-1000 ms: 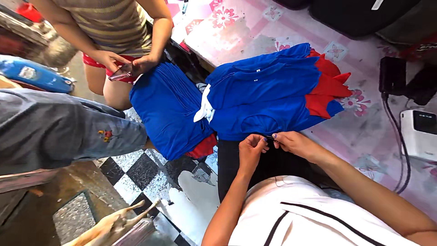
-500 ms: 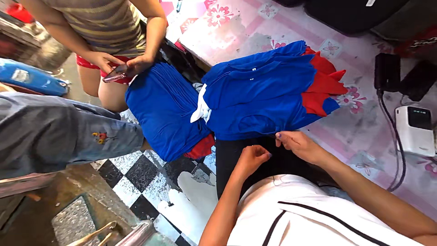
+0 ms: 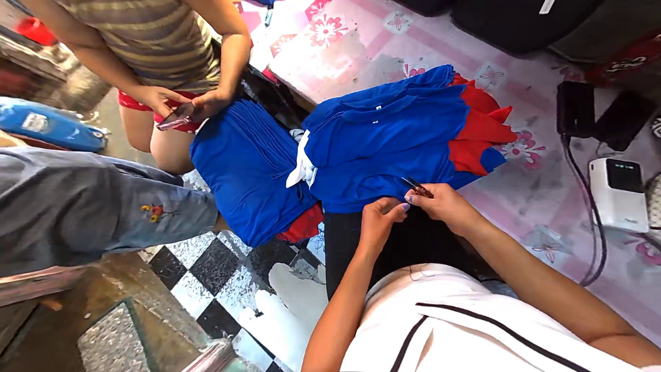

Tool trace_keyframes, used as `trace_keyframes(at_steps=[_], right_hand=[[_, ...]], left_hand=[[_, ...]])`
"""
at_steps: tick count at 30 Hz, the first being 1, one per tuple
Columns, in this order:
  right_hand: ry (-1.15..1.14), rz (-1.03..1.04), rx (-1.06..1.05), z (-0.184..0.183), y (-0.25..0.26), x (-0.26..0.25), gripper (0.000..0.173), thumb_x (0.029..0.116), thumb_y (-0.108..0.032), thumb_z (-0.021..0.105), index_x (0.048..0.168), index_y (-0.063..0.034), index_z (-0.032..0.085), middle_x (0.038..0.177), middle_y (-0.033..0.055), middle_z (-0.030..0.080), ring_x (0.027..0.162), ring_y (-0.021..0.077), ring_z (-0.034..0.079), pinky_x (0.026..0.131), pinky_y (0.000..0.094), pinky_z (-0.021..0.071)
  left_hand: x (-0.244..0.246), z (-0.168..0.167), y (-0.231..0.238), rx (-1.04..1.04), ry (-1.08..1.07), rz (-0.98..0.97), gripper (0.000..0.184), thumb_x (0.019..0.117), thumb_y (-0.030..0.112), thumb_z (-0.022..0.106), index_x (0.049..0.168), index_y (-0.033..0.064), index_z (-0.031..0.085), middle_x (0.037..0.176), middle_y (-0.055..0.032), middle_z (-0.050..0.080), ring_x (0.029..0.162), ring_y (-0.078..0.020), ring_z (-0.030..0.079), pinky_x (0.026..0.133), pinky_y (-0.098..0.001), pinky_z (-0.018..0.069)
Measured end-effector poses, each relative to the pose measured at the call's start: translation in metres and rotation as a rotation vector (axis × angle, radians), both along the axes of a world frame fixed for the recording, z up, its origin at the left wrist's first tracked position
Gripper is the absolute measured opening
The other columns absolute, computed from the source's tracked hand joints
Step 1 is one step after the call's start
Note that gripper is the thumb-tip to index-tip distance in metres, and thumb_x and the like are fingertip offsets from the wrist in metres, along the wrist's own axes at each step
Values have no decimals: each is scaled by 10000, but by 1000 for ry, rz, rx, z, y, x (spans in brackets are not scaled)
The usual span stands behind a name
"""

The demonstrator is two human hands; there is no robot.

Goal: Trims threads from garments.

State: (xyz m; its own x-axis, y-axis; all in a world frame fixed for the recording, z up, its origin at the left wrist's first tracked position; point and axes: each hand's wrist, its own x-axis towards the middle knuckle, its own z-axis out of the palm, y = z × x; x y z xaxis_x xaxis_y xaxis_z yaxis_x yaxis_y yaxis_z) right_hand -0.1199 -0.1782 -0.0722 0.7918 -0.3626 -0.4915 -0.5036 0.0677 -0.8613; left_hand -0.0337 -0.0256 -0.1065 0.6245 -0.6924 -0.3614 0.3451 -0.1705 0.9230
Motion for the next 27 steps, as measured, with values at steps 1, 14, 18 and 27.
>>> trace_keyframes(at_steps=[1, 14, 18, 27], right_hand=[[-7, -19, 34, 0, 0, 0, 102, 1023, -143, 613, 988, -55, 650, 660, -86, 477, 491, -22, 354, 463, 154, 295], [174, 278, -57, 12, -20, -24, 372, 1107, -276, 462, 952, -65, 726, 618, -106, 437, 502, -17, 332, 495, 176, 290], [193, 283, -47, 5, -13, -16, 372, 1106, -262, 463, 927, -64, 721, 596, -107, 415, 492, -11, 328, 493, 179, 289], [40, 317, -217, 1, -13, -26, 394, 1114, -291, 419, 963, -73, 711, 647, -89, 449, 548, -6, 376, 547, 191, 332]], left_hand=[[-1, -2, -3, -21, 36, 39, 72, 949, 8, 670, 969, -59, 687, 789, -36, 728, 676, -79, 700, 691, -252, 606], [-11, -13, 7, -52, 110, 69, 75, 947, -21, 644, 894, -30, 697, 716, -17, 711, 616, -77, 681, 631, -241, 596], [-15, -17, 6, -80, 76, 109, 82, 932, -29, 648, 869, -23, 699, 698, -10, 701, 608, -72, 675, 620, -238, 591], [-17, -21, 8, 16, 66, 57, 94, 963, 35, 656, 998, -50, 672, 759, -28, 700, 602, -72, 667, 597, -238, 591]])
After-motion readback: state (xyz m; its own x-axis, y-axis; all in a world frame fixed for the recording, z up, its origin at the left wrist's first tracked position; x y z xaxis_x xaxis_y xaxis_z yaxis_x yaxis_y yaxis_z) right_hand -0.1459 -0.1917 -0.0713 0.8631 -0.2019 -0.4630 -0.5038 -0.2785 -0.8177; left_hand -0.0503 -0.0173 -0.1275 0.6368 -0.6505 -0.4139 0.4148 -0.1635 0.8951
